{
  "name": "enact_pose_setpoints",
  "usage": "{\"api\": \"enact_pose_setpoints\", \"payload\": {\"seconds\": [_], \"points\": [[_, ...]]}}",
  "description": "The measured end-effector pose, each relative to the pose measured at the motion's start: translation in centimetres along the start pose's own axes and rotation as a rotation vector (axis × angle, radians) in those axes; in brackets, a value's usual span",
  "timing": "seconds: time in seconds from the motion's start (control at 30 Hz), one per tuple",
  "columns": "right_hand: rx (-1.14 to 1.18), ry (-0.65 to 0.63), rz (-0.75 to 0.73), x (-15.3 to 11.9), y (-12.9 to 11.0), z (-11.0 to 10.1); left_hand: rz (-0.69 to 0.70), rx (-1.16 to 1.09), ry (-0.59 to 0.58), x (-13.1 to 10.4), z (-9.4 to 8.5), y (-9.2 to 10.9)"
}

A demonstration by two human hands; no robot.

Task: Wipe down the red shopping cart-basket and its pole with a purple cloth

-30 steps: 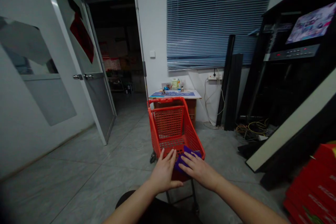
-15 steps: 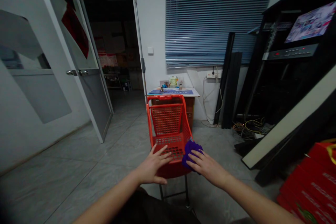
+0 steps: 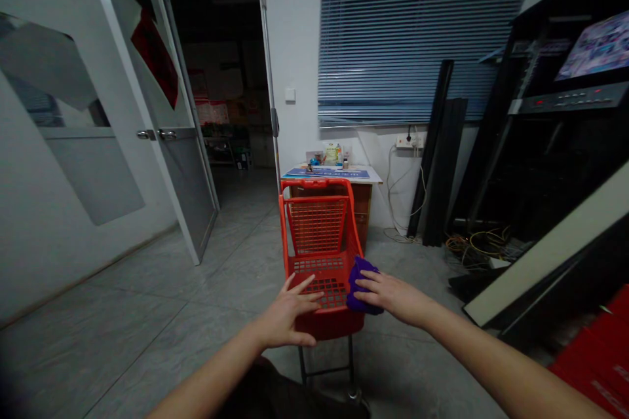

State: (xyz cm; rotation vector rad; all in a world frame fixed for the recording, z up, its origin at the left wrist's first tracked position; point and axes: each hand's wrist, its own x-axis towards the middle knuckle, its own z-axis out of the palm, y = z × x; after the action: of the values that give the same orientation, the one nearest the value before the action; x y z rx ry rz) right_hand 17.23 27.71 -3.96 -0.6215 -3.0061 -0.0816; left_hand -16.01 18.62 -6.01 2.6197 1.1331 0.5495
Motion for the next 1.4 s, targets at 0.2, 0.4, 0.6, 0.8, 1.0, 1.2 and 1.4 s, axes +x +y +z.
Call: {"api": "enact_pose_setpoints", "payload": {"seconds": [0.2,0.4,0.6,0.8,1.0,1.2,1.4], "points": [[0.066,0.045,0.115,0.2,-0.7,-0.2,-0.010,0.003,-0.017,-0.7,-1.0,-0.7],[0.146,0.191,0.086,1.8,-3.8,1.8,-0.156,0.129,0.072,0.1,-0.3,0.7],[0.124,0.301,0.024,5.7,-3.5,3.8,-0.183,0.058,0.188,1.9,3.5,2.3],[0.078,0.359,-0.114,7.9,-1.7,4.1,-0.165,0.037,0.203,1.1,2.5,1.8],[0.043,0.367,-0.210,9.7,1.3,3.1,-0.171,-0.018,0.243,0.6,2.5,1.6],[0.007,0.404,-0.110,12.2,6.5,1.6,-0.145,-0.089,0.248,-2.0,2.1,1.7],[-0.062,0.438,-0.010,11.4,10.3,0.4,-0.106,-0.142,0.229,-4.4,1.2,1.4]]}}
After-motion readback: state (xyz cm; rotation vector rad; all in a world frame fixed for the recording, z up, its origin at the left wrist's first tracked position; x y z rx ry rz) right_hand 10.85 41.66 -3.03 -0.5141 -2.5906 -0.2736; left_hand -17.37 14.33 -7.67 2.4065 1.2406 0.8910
